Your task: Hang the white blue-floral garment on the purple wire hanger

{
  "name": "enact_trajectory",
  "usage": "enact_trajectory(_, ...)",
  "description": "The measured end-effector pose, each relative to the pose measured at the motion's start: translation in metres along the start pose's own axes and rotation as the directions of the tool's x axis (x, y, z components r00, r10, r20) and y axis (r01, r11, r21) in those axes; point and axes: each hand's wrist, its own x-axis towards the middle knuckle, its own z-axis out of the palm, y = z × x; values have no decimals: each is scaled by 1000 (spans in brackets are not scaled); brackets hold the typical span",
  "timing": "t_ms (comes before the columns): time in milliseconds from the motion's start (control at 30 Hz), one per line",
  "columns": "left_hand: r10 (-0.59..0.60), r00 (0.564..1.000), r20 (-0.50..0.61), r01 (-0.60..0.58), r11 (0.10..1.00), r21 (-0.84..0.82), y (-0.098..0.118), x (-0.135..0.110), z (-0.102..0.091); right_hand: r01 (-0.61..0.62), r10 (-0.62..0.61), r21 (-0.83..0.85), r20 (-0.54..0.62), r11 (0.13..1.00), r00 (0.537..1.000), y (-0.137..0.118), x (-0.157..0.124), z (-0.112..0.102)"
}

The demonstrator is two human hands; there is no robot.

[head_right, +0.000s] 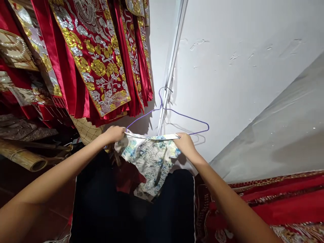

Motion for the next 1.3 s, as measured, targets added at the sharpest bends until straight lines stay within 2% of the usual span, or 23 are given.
enact_trajectory(100, 62, 983, -174, -60, 998, 18, 1, 18, -23, -37, 37, -13, 2, 999, 999, -7, -6, 0)
enact_trajectory(200, 128, 942, -309, -124, 992, 33, 1, 16, -25, -47, 47, -19, -5, 999, 999, -11, -10, -3)
enact_trajectory(367, 109, 977, -185, -103, 994, 40, -12, -7, -1, -29, 30, -112, 4, 993, 1000, -14, -15, -7)
enact_trajectory(500, 158, 970, -186, -142, 985, 97, -14, -23, 2, -27, 27, -174, -5, 984, 1000, -17, -15, -4)
enact_trajectory(567, 154, 955, -252, -132, 986, 104, -14, -26, -7, -29, 29, -173, -4, 984, 1000, -17, -15, -2)
enact_trajectory(633, 107, 923, -368, -90, 994, 63, -15, -27, -21, -33, 33, -148, -1, 988, 999, -17, -17, -1)
enact_trajectory(700, 30, 881, -472, -50, 998, -30, -17, -22, -35, -34, 35, -69, 19, 997, 999, -19, -20, 1)
enact_trajectory(767, -29, 862, -507, -45, 990, -134, -15, -11, -46, -33, 28, 67, 70, 997, 997, -23, -24, 5)
enact_trajectory(833, -54, 861, -505, -69, 973, -222, -7, 4, -52, -36, 10, 203, 130, 979, 991, -29, -28, 10)
enact_trajectory(900, -60, 864, -500, -110, 946, -304, 10, 20, -53, -35, -8, 268, 155, 963, 988, -36, -31, 15)
enact_trajectory(1000, -46, 849, -526, -191, 902, -387, 43, 40, -51, -17, -25, 272, 149, 962, 989, -45, -34, 19)
enact_trajectory(1100, 2, 826, -564, -253, 895, -367, 66, 49, -49, 24, -70, 289, 152, 957, 986, -49, -38, 12)
enact_trajectory(1200, 55, 811, -582, -298, 895, -331, 68, 49, -47, 67, -78, 251, 31, 966, 996, -49, -44, -12)
enact_trajectory(1267, 82, 808, -584, -331, 883, -334, 60, 48, -47, 68, -42, 158, -157, 985, 987, -43, -45, -35)
enact_trajectory(1300, 98, 806, -583, -353, 871, -342, 56, 49, -47, 52, -24, 99, -265, 994, 964, -38, -43, -48)
